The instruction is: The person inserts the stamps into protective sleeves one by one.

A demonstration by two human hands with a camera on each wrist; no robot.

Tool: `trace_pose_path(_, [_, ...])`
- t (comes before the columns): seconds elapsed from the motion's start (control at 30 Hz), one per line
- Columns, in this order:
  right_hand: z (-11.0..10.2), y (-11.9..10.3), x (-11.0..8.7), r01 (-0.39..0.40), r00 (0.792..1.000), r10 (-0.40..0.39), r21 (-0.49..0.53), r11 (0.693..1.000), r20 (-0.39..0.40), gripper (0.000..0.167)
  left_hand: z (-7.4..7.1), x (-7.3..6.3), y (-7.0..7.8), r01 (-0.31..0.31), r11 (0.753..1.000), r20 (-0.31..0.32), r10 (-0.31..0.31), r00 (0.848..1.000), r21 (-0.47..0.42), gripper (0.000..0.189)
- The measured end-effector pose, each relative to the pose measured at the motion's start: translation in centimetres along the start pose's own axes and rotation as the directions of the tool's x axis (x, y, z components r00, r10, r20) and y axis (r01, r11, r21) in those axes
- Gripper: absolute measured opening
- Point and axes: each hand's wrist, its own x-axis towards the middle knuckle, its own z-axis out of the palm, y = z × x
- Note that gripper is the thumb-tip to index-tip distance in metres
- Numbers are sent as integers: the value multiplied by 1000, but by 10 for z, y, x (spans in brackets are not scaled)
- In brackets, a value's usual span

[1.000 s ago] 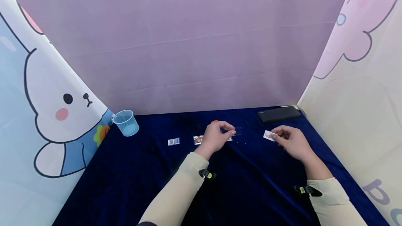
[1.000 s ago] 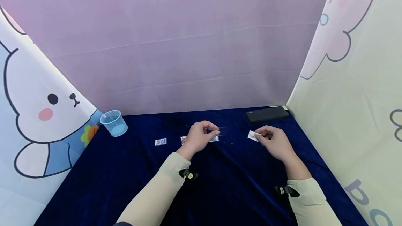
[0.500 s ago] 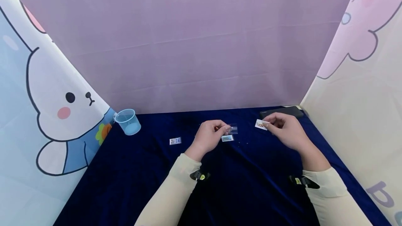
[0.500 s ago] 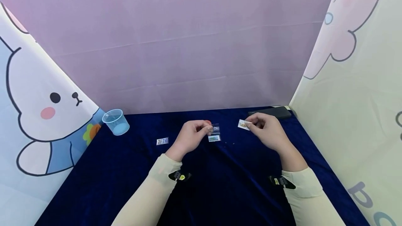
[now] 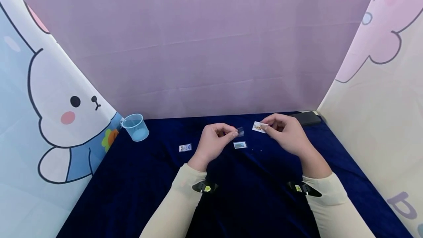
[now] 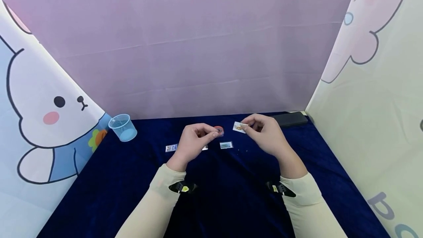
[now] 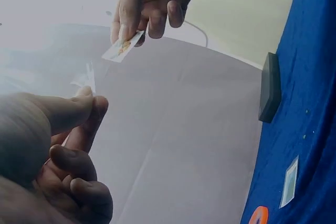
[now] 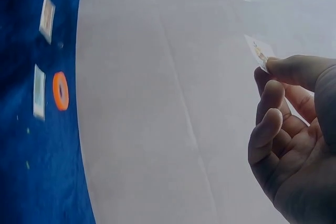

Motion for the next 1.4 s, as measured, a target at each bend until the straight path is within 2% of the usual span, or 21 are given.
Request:
trace_pose_path(0.33, [7, -15, -8, 27, 1000, -27, 42, 999, 2, 11, -6, -4, -1, -2, 992, -65, -6, 998, -124, 9])
trace_pose_path(0.7, [14, -28, -12, 89, 996, -89, 64, 994, -4, 13, -10, -6, -1, -2, 980, -21, -2, 1000, -198, 13])
trace_pose_path(1.2, [19, -27, -13, 81, 996, -83, 64, 995, 25, 11, -11, -7, 2, 16, 980, -10, -18, 1000, -200, 15])
trace_pose_path(1.4, [19, -37, -14, 63, 998, -64, 42, 997, 27, 12, -10, -7, 2, 16, 981, -9, -18, 1000, -192, 16])
